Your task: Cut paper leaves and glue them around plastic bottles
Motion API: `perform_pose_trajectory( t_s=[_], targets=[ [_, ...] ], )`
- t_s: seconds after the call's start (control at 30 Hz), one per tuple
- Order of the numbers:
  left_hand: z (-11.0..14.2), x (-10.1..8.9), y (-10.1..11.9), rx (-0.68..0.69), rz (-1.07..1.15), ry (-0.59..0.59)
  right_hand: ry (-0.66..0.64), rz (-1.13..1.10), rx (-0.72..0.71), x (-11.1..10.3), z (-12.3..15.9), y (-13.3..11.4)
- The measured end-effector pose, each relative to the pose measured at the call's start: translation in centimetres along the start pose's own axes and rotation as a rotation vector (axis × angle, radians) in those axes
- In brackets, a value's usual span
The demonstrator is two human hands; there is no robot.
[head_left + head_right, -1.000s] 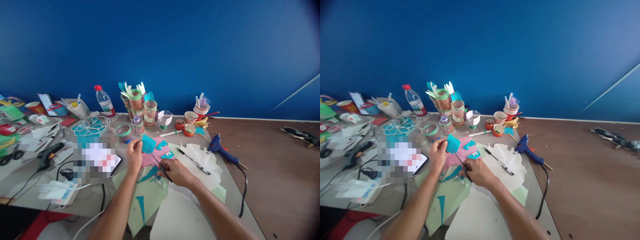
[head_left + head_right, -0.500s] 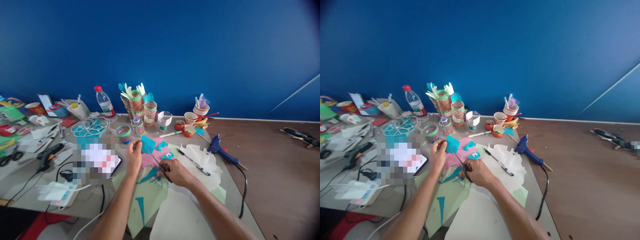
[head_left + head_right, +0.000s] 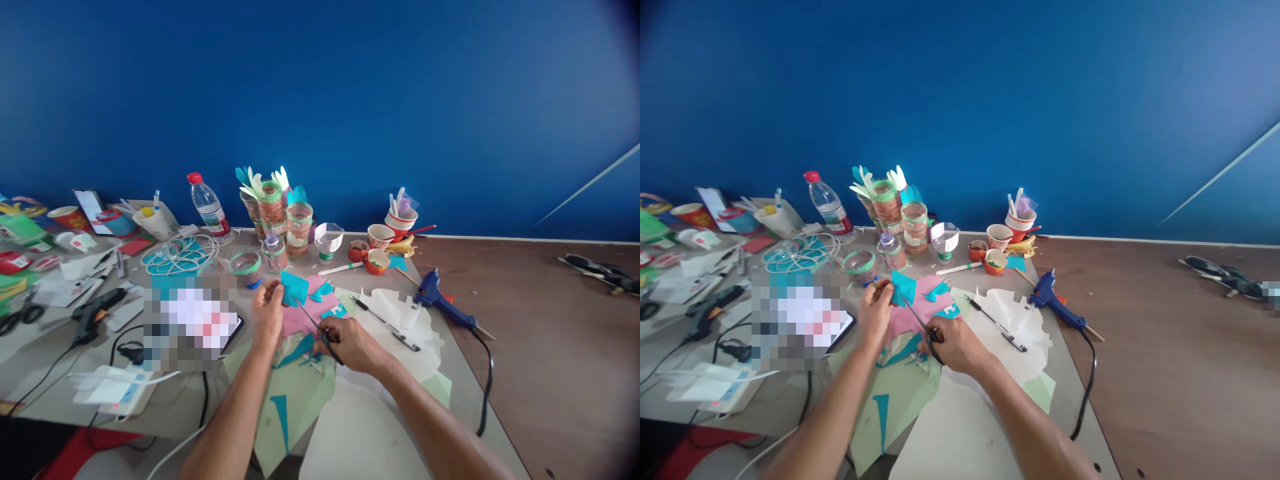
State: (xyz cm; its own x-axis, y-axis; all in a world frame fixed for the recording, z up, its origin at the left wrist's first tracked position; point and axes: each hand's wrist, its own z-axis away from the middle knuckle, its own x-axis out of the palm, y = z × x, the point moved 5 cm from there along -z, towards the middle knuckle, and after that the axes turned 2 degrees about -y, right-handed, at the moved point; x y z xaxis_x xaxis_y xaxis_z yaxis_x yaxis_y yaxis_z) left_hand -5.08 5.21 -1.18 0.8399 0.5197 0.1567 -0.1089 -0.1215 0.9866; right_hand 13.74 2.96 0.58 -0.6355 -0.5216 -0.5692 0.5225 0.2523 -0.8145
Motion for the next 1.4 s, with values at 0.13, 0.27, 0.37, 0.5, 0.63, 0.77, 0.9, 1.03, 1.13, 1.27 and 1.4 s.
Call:
perform_pose_trajectory(
  t_s=[0.13,0.27,0.37,0.5,0.63,0.77,0.9,1.03,1.13,1.27,1.4],
  targets=[
    [0.1,0.0,-0.1,0.013,-0.011,-0.024,0.008,0.012,-0.010,0.0,-0.1,0.1],
    [0.3,0.2,0.1,0.027,-0.047,-0.044,0.017,0.010,-0.016,0.0,-0.1,0.1],
    [0.4,0.4,0.2,0.025,-0.054,-0.049,0.016,0.010,-0.007,-0.1,0.0,0.1],
    [0.5,0.5,0.3,0.033,-0.065,-0.058,0.009,0.013,0.000,-0.1,0.0,0.1],
    [0.4,0.4,0.2,0.036,-0.061,-0.057,-0.002,-0.007,0.002,-0.2,-0.1,0.2],
    [0.3,0.3,-0.1,0.024,-0.064,-0.055,-0.008,-0.047,0.008,-0.1,-0.1,0.4],
    [0.4,0.5,-0.2,0.014,-0.065,-0.070,-0.006,-0.052,-0.004,-0.1,-0.1,0.3],
    [0.9,1.0,-0.2,0.015,-0.038,-0.082,0.001,-0.038,-0.006,-0.2,-0.1,0.1],
    [1.2,1.2,-0.3,0.001,-0.034,-0.074,0.007,-0.027,-0.016,-0.2,-0.1,0.0],
    [1.4,1.4,-0.6,-0.033,-0.016,-0.075,0.015,-0.025,-0.023,-0.2,-0.1,0.0],
    [1.6,1.6,-0.9,-0.050,0.040,-0.085,0.008,-0.027,-0.021,-0.3,-0.1,-0.1]
  ],
)
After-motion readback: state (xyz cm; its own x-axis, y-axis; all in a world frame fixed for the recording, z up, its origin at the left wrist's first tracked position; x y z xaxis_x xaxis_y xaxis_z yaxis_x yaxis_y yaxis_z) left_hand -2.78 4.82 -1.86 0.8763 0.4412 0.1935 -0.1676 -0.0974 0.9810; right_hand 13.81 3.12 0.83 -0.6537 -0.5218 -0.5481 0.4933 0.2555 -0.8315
